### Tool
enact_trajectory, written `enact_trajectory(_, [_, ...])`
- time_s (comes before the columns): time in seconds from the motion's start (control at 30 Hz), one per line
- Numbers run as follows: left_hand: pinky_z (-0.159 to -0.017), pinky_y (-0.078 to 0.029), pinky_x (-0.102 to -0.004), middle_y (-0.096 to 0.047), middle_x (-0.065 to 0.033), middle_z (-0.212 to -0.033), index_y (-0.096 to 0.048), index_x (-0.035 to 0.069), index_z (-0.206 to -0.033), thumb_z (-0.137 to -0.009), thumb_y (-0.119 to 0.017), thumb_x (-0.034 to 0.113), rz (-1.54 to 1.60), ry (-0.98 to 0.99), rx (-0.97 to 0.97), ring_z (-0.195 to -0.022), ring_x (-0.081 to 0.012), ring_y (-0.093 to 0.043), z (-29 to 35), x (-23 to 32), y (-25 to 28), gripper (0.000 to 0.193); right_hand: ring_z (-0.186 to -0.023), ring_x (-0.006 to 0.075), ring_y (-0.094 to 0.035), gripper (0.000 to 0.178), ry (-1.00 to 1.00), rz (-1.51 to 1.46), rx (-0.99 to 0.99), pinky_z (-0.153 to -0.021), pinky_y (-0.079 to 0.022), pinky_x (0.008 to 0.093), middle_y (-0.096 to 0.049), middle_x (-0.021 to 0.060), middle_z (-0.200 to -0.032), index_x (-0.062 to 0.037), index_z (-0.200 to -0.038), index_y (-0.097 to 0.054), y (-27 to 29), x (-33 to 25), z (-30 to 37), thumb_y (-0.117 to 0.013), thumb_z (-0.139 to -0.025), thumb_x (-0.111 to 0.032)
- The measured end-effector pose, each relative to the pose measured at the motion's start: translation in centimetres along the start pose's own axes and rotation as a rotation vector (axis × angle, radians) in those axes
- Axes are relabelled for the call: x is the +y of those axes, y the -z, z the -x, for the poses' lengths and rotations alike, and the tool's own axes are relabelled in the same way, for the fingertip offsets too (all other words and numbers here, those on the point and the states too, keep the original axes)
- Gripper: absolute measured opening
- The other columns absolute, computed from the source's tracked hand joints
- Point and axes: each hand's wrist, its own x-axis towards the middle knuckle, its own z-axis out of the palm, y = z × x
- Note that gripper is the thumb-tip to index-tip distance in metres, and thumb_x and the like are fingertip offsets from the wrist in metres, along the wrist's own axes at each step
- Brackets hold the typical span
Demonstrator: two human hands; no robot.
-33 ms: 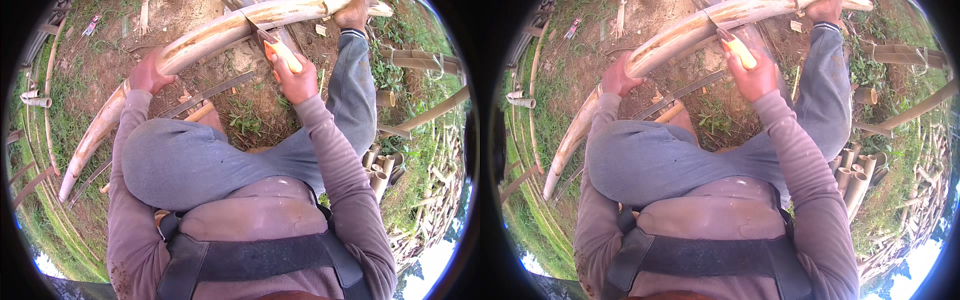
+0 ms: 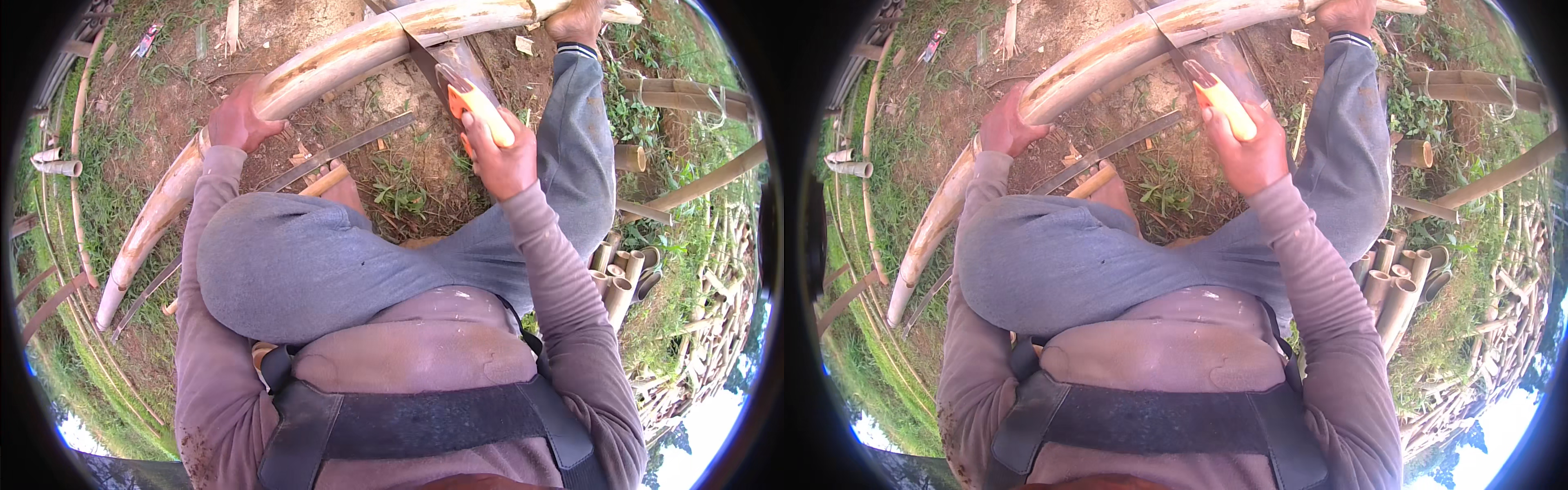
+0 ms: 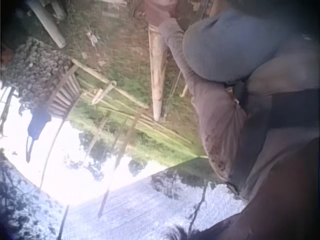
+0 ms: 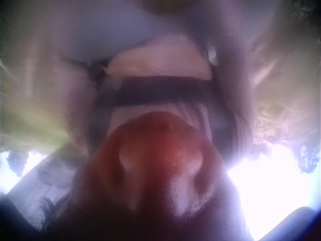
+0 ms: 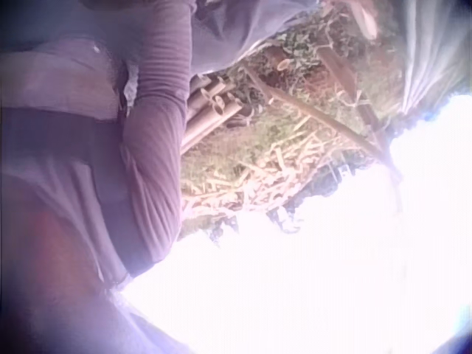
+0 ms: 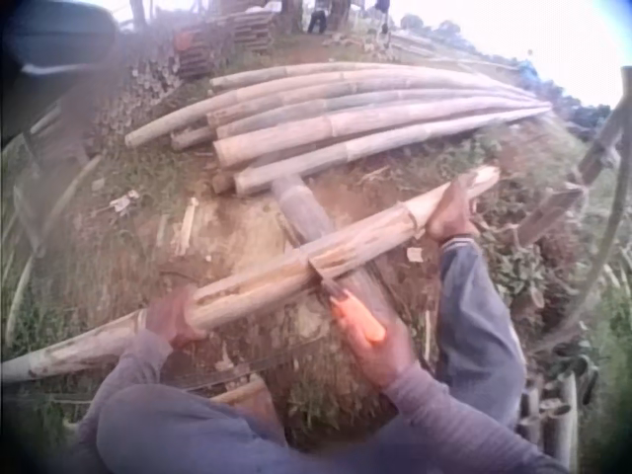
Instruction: The person uses a hand saw to cut a long bamboo pole into shorter sections. They position the bamboo on a makeshift stand, saw through it, and then move the cut pieces aside. The process is repeated with another bamboo pole.
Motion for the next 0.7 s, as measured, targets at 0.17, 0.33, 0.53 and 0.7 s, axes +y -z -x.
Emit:
enact_trajectory(0.17, [-0.103,-0.057,-0.0478,-0.069,-0.014,-0.142,-0.056,0.014,-0.152,-0.066,-0.095,0.05,0.021,-0.072,0.119,-0.123,-0.0338,-0.071,0.5,0.4,-1.6,0.101,-0.069,0.009,-0.06,0.012,-0.188,0.0,-0.006,-0.062,-0.046,0.0272,-0.065,0.0019,-0.081,0.0022,-0.102,-0.075,7.4,-2.2,10.0,-0.077,-0.099,-0.009])
enact_trajectory(0.33, [-0.106,-0.055,-0.0479,-0.069,-0.0139,-0.143,-0.055,0.014,-0.153,-0.066,-0.094,0.05,0.011,-0.035,0.049,-0.125,-0.0349,-0.07,-0.3,1.8,-0.9,0.102,-0.068,0.0094,-0.058,0.023,-0.021,-0.095,0.028,-0.063,-0.049,0.0304,-0.069,0.0047,-0.076,0.0025,-0.099,-0.075,-2.1,2.5,-5.3,-0.079,-0.1,-0.02])
enact_trajectory(0.53, [-0.107,-0.054,-0.0483,-0.067,-0.0132,-0.146,-0.054,0.014,-0.154,-0.067,-0.093,0.053,0.03,-0.029,-0.002,-0.127,-0.0355,-0.069,-0.8,1.4,0.1,0.103,-0.069,0.012,-0.064,0.034,-0.045,0.04,-0.007,-0.066,-0.053,0.034,-0.073,0.0092,-0.076,0.0038,-0.102,-0.076,-2.9,1.0,-5.5,-0.078,-0.098,-0.03])
enact_trajectory(0.7, [-0.104,-0.056,-0.0481,-0.069,-0.014,-0.142,-0.055,0.012,-0.153,-0.068,-0.093,0.053,0.002,-0.04,0.074,-0.123,-0.0356,-0.07,0.3,0.1,-1.8,0.102,-0.071,0.0102,-0.062,0.02,-0.033,0.106,-0.035,-0.064,-0.049,0.0281,-0.068,0.0045,-0.083,0.0036,-0.112,-0.075,7.2,-1.8,9.0,-0.079,-0.097,-0.008])
